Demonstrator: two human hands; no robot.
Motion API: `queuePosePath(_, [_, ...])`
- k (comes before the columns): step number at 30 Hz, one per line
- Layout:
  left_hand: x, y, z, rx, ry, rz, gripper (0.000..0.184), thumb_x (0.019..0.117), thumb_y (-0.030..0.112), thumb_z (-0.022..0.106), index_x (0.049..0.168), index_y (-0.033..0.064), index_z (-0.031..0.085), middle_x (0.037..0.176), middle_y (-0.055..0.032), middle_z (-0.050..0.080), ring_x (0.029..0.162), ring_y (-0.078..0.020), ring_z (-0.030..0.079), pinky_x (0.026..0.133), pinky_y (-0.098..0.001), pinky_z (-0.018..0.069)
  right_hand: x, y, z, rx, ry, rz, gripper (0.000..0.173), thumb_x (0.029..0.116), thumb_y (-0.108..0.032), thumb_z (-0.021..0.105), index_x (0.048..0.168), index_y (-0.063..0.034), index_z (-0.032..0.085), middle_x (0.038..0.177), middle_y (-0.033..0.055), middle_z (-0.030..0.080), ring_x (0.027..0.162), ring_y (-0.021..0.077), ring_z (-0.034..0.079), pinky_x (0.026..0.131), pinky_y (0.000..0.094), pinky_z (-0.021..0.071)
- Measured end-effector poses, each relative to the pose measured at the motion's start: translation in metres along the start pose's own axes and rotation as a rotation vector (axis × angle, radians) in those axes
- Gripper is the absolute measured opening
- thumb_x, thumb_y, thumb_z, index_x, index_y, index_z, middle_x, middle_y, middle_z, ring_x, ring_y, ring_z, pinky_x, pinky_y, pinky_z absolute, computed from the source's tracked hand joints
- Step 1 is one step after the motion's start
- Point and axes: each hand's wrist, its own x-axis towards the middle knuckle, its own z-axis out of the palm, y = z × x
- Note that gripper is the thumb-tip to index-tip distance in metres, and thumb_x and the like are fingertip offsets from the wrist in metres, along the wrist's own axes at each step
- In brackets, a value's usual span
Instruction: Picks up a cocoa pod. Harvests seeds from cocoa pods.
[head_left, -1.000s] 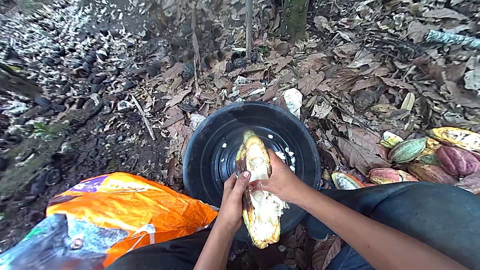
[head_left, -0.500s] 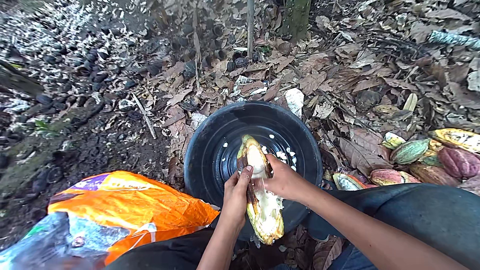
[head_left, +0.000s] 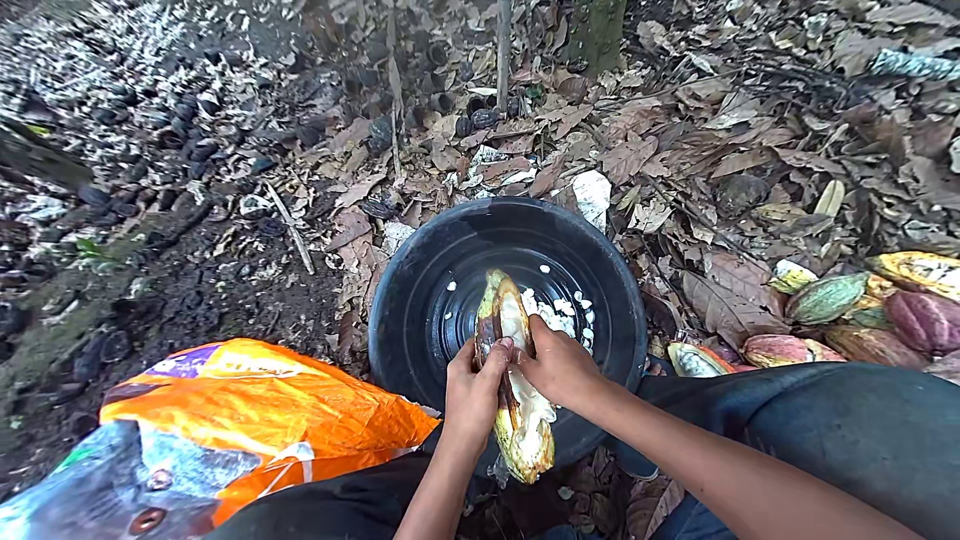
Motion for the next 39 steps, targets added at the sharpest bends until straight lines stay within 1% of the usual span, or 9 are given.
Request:
queuePosePath(4, [-0.001, -0.002, 0.005, 0.01, -0.012, 0.012, 0.033, 0.0987, 0.026, 0.056, 0.118, 0.0004, 0.064, 0.087, -0.0073, 0.072, 0.075, -0.0141, 0.071, 0.067, -0.0301, 0.0611, -0.001, -0.002, -0.005, -0.017, 0.044, 0.014, 0.05, 0.1061, -0.052, 0.045, 0.131, -0.0092, 0.052, 0.103, 0.0134, 0.068, 0.104, 0.031, 0.069, 0.087, 0.0517, 0.0534])
queuePosePath(9, [-0.003, -0.007, 0.008, 0.033, -0.015, 0.037, 0.032, 0.0964, 0.026, 0.058, 0.115, 0.0012, 0.064, 0.084, -0.0053, 0.071, 0.072, -0.0127, 0.07, 0.065, -0.0289, 0.06, -0.002, -0.002, -0.002, -0.067, 0.079, 0.035, 0.047, 0.1085, -0.048, 0.041, 0.133, -0.0092, 0.05, 0.103, 0.0138, 0.069, 0.105, 0.032, 0.07, 0.087, 0.051, 0.0544])
queuePosePath(15, [-0.007, -0.012, 0.014, 0.162, 0.013, 0.061, 0.045, 0.0907, 0.034, 0.062, 0.123, 0.0033, 0.064, 0.089, -0.0026, 0.072, 0.077, -0.0093, 0.071, 0.069, -0.0275, 0.0598, 0.0, 0.003, 0.006, -0.063, 0.177, 0.019, 0.047, 0.1096, -0.048, 0.035, 0.14, -0.0125, 0.044, 0.1, 0.0115, 0.071, 0.101, 0.032, 0.071, 0.085, 0.0505, 0.0556])
queuePosePath(20, [-0.006, -0.007, 0.014, 0.155, 0.014, 0.091, 0.043, 0.0929, 0.031, 0.061, 0.124, 0.0015, 0.063, 0.092, -0.003, 0.073, 0.081, -0.0093, 0.072, 0.073, -0.0278, 0.0608, 0.004, 0.003, 0.007, -0.051, 0.319, -0.043, 0.047, 0.1101, -0.042, 0.034, 0.146, -0.0133, 0.043, 0.096, 0.0108, 0.072, 0.096, 0.032, 0.072, 0.081, 0.05, 0.0565])
queuePosePath(25, [-0.005, -0.004, 0.013, 0.093, 0.004, 0.067, 0.036, 0.0969, 0.029, 0.057, 0.118, 0.0015, 0.066, 0.085, -0.0044, 0.072, 0.074, -0.0124, 0.072, 0.067, -0.0292, 0.0613, 0.008, 0.006, -0.001, 0.059, 0.394, -0.022, 0.046, 0.1106, -0.04, 0.034, 0.146, -0.0133, 0.046, 0.094, 0.0127, 0.072, 0.093, 0.0333, 0.072, 0.08, 0.0521, 0.0556])
queuePosePath(29, [-0.001, 0.002, 0.005, 0.058, 0.058, 0.054, 0.031, 0.1009, 0.027, 0.053, 0.112, 0.0019, 0.066, 0.08, -0.0051, 0.071, 0.069, -0.0134, 0.07, 0.063, -0.0302, 0.0607, 0.012, 0.009, -0.01, 0.238, 0.377, 0.077, 0.052, 0.1107, -0.047, 0.034, 0.148, -0.0127, 0.043, 0.099, 0.0162, 0.07, 0.097, 0.0351, 0.069, 0.086, 0.0547, 0.0535])
queuePosePath(34, [0.002, 0.006, -0.002, 0.046, 0.078, 0.071, 0.028, 0.1011, 0.025, 0.053, 0.11, 0.0015, 0.065, 0.078, -0.005, 0.07, 0.068, -0.0129, 0.07, 0.063, -0.0294, 0.06, 0.004, 0.006, -0.006, 0.168, 0.196, -0.1, 0.069, 0.1033, -0.058, 0.049, 0.157, -0.0162, 0.035, 0.101, 0.0135, 0.07, 0.094, 0.0316, 0.069, 0.086, 0.054, 0.0546])
queuePosePath(36, [-0.001, 0.005, -0.001, 0.063, 0.035, 0.083, 0.03, 0.0979, 0.027, 0.055, 0.111, 0.0023, 0.066, 0.079, -0.0043, 0.07, 0.069, -0.0124, 0.07, 0.063, -0.029, 0.0601, 0.003, 0.004, -0.005, 0.117, 0.225, -0.14, 0.062, 0.1048, -0.052, 0.05, 0.154, -0.0172, 0.039, 0.101, 0.0137, 0.072, 0.095, 0.0321, 0.071, 0.086, 0.054, 0.0552])
queuePosePath(39, [-0.005, 0.006, 0.002, 0.05, -0.003, 0.079, 0.032, 0.0969, 0.028, 0.056, 0.113, 0.0021, 0.065, 0.081, -0.0042, 0.071, 0.071, -0.0122, 0.071, 0.065, -0.0287, 0.0607, 0.009, 0.008, -0.004, 0.161, 0.331, -0.185, 0.042, 0.1059, -0.04, 0.055, 0.138, -0.0129, 0.057, 0.098, 0.015, 0.072, 0.094, 0.0327, 0.071, 0.085, 0.0534, 0.0556])
